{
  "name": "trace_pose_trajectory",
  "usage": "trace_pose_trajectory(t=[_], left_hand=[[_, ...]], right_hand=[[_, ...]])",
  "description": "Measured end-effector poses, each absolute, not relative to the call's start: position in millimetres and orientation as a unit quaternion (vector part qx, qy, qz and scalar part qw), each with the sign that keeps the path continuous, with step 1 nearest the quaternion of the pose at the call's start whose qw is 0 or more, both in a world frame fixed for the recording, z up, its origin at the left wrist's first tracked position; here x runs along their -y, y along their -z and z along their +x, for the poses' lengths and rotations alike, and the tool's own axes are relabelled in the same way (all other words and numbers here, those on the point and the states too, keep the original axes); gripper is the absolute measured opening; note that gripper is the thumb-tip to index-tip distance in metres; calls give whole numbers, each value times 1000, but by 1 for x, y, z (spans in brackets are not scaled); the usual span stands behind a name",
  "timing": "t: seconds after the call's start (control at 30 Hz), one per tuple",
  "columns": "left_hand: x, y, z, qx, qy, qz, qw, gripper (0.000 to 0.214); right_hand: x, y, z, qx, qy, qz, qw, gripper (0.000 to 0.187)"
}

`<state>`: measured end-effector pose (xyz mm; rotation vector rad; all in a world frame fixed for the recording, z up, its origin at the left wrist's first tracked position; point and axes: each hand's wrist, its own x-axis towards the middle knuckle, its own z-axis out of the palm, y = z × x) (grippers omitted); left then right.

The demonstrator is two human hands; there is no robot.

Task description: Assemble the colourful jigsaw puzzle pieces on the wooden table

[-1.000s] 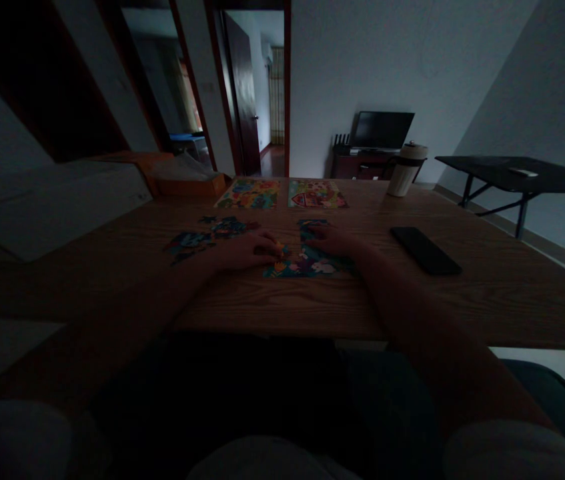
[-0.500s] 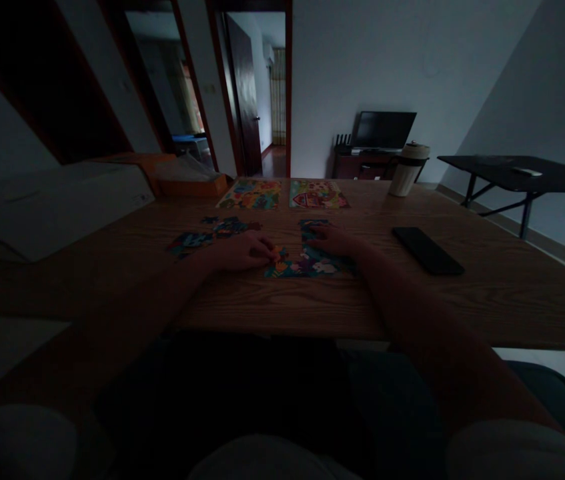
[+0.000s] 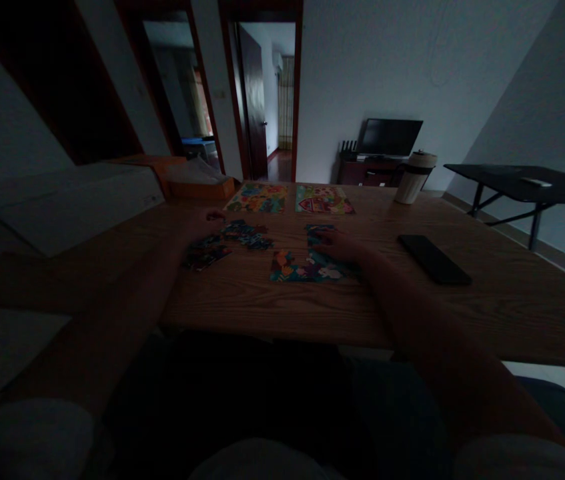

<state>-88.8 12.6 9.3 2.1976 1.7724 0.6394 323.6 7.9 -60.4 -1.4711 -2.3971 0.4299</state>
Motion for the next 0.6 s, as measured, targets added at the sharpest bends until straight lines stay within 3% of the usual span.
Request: trace_pose_trajectory(t=[0.17, 0.4, 0.6], left_hand=[[-11, -4, -79, -576, -192, 785, 123, 33], [-13, 2, -85, -589, -131, 783, 151, 55], [-19, 2, -94, -594, -178, 763, 182, 60]], right_hand=[[-10, 63, 326, 832, -151, -514, 144, 70], [-12, 66, 329, 829, -154, -518, 146, 72], [-13, 67, 329, 831, -155, -514, 148, 68]])
